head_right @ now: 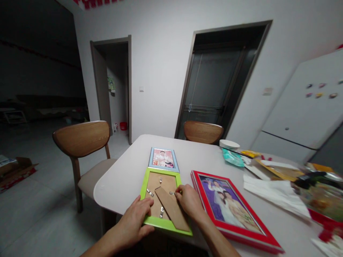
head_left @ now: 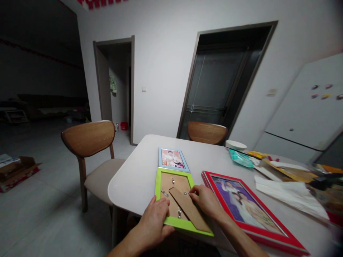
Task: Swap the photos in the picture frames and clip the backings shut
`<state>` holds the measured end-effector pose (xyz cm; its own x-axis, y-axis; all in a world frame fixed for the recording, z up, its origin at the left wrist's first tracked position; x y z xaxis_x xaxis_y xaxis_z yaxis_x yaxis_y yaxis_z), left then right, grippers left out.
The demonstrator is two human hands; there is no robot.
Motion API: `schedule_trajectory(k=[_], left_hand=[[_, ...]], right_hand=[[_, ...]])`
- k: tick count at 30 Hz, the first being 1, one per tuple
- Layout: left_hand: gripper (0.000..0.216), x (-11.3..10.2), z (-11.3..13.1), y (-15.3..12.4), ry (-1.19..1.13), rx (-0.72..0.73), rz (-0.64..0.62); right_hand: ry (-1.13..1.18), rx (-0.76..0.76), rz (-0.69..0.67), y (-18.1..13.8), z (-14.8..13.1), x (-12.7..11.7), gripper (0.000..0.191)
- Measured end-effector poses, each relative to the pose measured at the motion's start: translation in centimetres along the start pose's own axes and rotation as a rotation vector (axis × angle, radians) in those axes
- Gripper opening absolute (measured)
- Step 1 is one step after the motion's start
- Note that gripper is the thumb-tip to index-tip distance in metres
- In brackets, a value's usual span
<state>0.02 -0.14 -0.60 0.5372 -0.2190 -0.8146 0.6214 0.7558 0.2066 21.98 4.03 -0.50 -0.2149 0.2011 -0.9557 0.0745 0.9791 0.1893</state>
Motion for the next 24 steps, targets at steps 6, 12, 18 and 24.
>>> schedule_trajectory(k=[6,12,18,24], left_hand=[[0.055,-0.1,-0.1,-0.2,-0.018,0.01,0.002],[0.055,-0.3,0.1,-0.1,-0.006,0.001,-0.021],[0.06,-0.3,0.1,0.0,0.004,-0.017,-0.033],[0.059,0.0,-0.2,-0.1,-0.003,-0.012,-0.04]], right_hand=[[0.106,0.049,-0.001,0.6,1.1,0.2,0.031],[0.132,-0.069,0.062,1.5,-1.0,-0.2,0.03],[0.142,-0.221,0.03,3.9,-4.9,1.3,0.024],[0.153,-0.233,-0.016,6.5,-5.2,2.6,0.019]])
Point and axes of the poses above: each hand's wrist, its own y-axis towards the middle knuckle, its own x-axis out of the palm, z = x × y, the point moved 1 cm from there along y, towards the middle knuckle, and after that the axes turned 5 degrees about -y, right-handed, at the moved point
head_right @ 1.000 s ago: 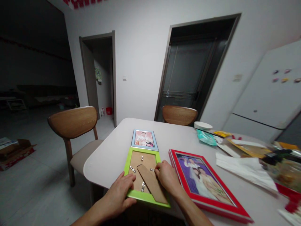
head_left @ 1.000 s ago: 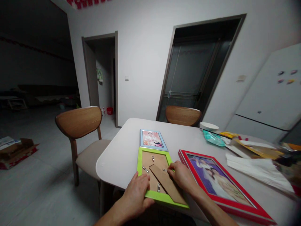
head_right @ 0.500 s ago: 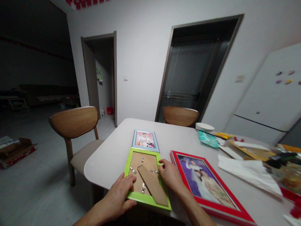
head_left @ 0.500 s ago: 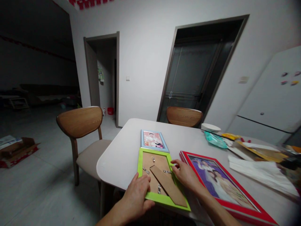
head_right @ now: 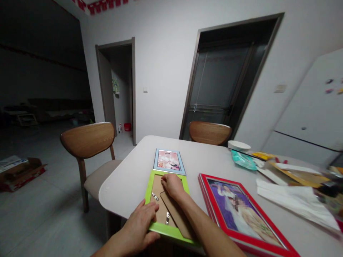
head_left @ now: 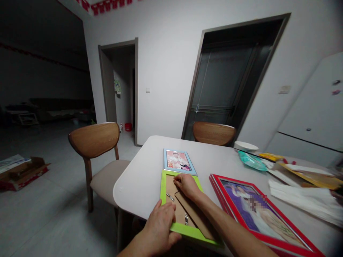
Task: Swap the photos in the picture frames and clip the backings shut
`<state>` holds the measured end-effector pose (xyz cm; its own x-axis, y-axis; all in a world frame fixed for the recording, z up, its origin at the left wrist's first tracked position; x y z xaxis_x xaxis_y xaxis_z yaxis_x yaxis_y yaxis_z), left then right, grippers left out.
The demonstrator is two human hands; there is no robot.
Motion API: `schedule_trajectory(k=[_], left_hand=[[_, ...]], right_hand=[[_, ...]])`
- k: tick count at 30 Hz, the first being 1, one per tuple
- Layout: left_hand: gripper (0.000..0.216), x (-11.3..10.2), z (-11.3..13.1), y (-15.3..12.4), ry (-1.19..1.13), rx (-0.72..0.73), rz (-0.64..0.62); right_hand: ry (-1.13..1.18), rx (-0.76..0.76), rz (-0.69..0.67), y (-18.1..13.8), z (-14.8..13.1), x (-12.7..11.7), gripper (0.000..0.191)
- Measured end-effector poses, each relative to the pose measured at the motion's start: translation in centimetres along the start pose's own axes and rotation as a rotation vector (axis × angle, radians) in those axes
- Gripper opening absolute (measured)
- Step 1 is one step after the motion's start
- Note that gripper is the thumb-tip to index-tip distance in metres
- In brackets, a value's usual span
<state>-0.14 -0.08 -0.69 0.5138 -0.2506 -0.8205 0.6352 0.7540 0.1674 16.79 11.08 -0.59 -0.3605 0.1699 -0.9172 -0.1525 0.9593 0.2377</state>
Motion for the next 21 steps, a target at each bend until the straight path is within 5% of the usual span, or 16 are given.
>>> schedule_trajectory(k=[14,21], left_hand=[[0.059,0.3,0.0,0.1,-0.017,-0.017,0.027],[0.057,0.0,-0.1,0.1,-0.045,0.01,0.043]], right_hand=[[-0.055,0.273,0.009,2.6,1.6,1.4,0.018],[-0.025,0.166,0.016,0.8,0.2,0.0,0.023]])
Point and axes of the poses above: each hand's wrist, its own y-axis towards the middle knuckle, its own x-axis out of the palm, z = x × y, the point moved 1 cm from there along y, towards the middle knuckle, and after that the axes turned 5 degrees about -y, right-handed, at the moved point
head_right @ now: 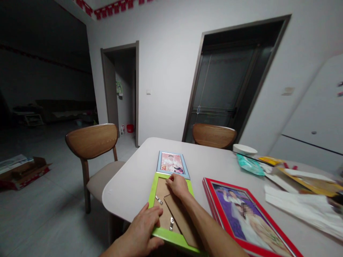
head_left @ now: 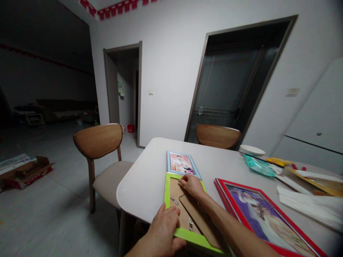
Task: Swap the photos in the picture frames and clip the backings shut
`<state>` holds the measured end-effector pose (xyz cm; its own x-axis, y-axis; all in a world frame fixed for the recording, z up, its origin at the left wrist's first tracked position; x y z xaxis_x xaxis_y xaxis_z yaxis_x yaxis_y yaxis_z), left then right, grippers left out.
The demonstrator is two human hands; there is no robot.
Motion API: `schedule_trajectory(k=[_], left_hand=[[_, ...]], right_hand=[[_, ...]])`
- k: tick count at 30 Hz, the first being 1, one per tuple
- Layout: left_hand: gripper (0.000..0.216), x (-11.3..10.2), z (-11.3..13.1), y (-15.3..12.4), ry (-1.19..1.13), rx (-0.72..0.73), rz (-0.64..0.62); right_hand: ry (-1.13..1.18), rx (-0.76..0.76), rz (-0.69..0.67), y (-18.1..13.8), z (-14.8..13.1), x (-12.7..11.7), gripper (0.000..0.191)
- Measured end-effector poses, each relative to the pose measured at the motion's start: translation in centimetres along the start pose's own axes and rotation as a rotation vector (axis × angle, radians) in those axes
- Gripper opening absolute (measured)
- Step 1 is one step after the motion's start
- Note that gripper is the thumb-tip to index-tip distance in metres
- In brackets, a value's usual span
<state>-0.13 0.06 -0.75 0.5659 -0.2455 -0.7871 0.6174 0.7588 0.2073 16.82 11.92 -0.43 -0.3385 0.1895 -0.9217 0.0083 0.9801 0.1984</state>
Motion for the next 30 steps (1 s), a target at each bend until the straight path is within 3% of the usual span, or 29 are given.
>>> schedule_trajectory(k=[4,7,15,21,26,30], left_hand=[[0.042,0.1,-0.3,-0.3,-0.036,0.033,0.027],[0.044,0.1,-0.3,-0.4,-0.058,0.039,0.061],[0.029,-0.4,0.3,-0.1,-0.055,0.039,0.064],[0.029,-0.5,0.4,0.0,-0.045,0.028,0.049],[0.029,-0.3,0.2,0.0,-0.049,0.037,0.048],[0.028,-0.4,0.2,0.0,-0.057,0.02,0.045]], right_hand=[[0.045,-0.2,-0.037,-3.7,-1.8,-0.4,0.022],[-0.001,-0.35,-0.05,-5.7,-3.1,-0.5,0.023],[-0.069,-0.528,-0.059,-6.4,-3.4,-0.6,0.027],[0.111,-0.472,-0.063,-7.6,-2.5,-2.4,0.025],[0.236,-0.43,-0.28,-9.9,-0.5,-4.8,0.016],[0.25,-0.417,-0.291,-11.1,-0.2,-4.6,0.015]])
Point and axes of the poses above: each hand's wrist, its own y-axis towards the middle knuckle, its own x-axis out of the palm, z = x × y, the point moved 1 cm from there along y, towards the middle knuckle, and after that the axes turned 5 degrees about -y, right-handed, at the moved point
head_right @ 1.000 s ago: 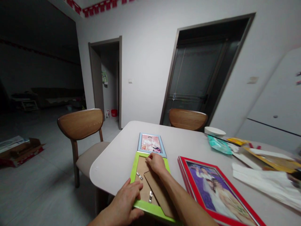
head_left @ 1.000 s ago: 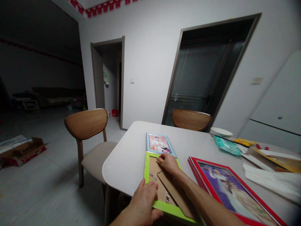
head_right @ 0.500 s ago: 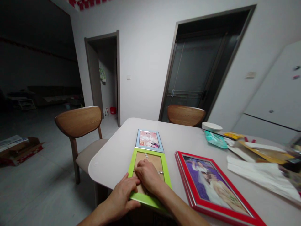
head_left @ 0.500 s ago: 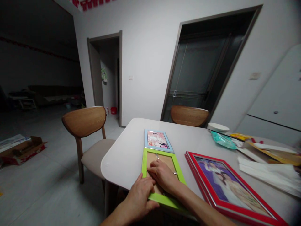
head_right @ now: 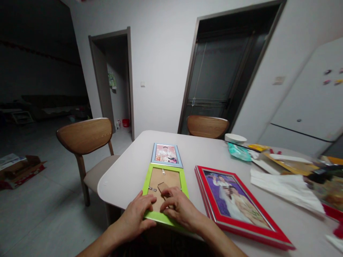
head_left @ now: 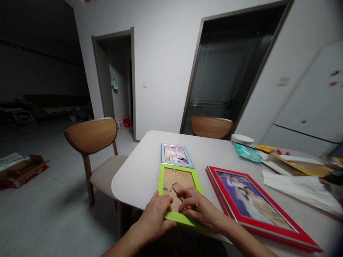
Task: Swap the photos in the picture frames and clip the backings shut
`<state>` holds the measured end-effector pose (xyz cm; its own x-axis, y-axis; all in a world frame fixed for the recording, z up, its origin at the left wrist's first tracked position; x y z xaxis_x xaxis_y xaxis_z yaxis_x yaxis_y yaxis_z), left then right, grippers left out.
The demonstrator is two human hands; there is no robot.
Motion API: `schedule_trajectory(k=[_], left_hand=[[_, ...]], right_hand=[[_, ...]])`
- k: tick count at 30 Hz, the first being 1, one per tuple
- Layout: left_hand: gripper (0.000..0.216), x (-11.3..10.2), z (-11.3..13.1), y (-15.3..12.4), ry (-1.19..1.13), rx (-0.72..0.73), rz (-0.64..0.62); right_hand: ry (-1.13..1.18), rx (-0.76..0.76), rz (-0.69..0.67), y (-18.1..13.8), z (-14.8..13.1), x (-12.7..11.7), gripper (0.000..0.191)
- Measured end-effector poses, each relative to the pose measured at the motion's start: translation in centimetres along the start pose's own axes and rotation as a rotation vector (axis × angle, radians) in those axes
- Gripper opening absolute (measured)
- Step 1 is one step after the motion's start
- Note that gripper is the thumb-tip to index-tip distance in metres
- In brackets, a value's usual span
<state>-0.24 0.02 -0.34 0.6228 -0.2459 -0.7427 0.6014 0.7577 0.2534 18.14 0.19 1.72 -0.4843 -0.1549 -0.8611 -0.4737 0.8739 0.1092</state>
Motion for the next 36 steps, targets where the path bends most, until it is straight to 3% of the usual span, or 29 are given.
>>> schedule_trajectory(k=[4,15,18,23,25,28,33,36], left_hand=[[0.029,0.0,0.1,0.0,0.007,-0.004,-0.005],[0.026,-0.2,0.7,0.0,0.072,-0.025,-0.027],[0.033,0.6,1.1,0.2,0.139,-0.034,-0.032],[0.04,1.5,2.1,0.8,0.133,-0.027,-0.093],[0.036,0.9,2.6,0.9,0.079,-0.033,-0.077],[0.027,-0.5,3.7,0.8,-0.077,-0.012,0.043],[0.012,-0.2,5.8,1.4,-0.606,0.042,0.231],[0.015,0.9,6.9,2.2,-0.814,0.079,0.217]], right_hand=[[-0.025,0.024,0.075,0.4,-0.2,0.9,0.014],[0.048,-0.083,0.088,-1.8,0.1,0.8,0.021],[0.118,0.051,0.18,-1.6,0.8,0.5,0.031],[0.223,0.322,0.519,-1.8,3.3,-0.7,0.034],[0.333,0.439,0.6,-2.2,4.0,-1.0,0.039],[0.627,0.542,0.639,-2.7,3.8,-0.4,0.046],[1.286,0.341,0.431,-1.1,-0.1,3.0,0.038],[1.519,0.306,0.496,-0.1,-2.1,3.7,0.031]])
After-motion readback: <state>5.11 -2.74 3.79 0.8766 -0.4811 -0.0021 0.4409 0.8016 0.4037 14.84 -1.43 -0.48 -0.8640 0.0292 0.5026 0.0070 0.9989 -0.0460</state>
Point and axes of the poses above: each hand's wrist, its own y-axis towards the middle knuckle, its own x-axis out of the palm, z = x × y, the point moved 1 cm from there along y, towards the middle knuckle, and after that the axes turned 5 degrees about -y, right-handed, at the moved point
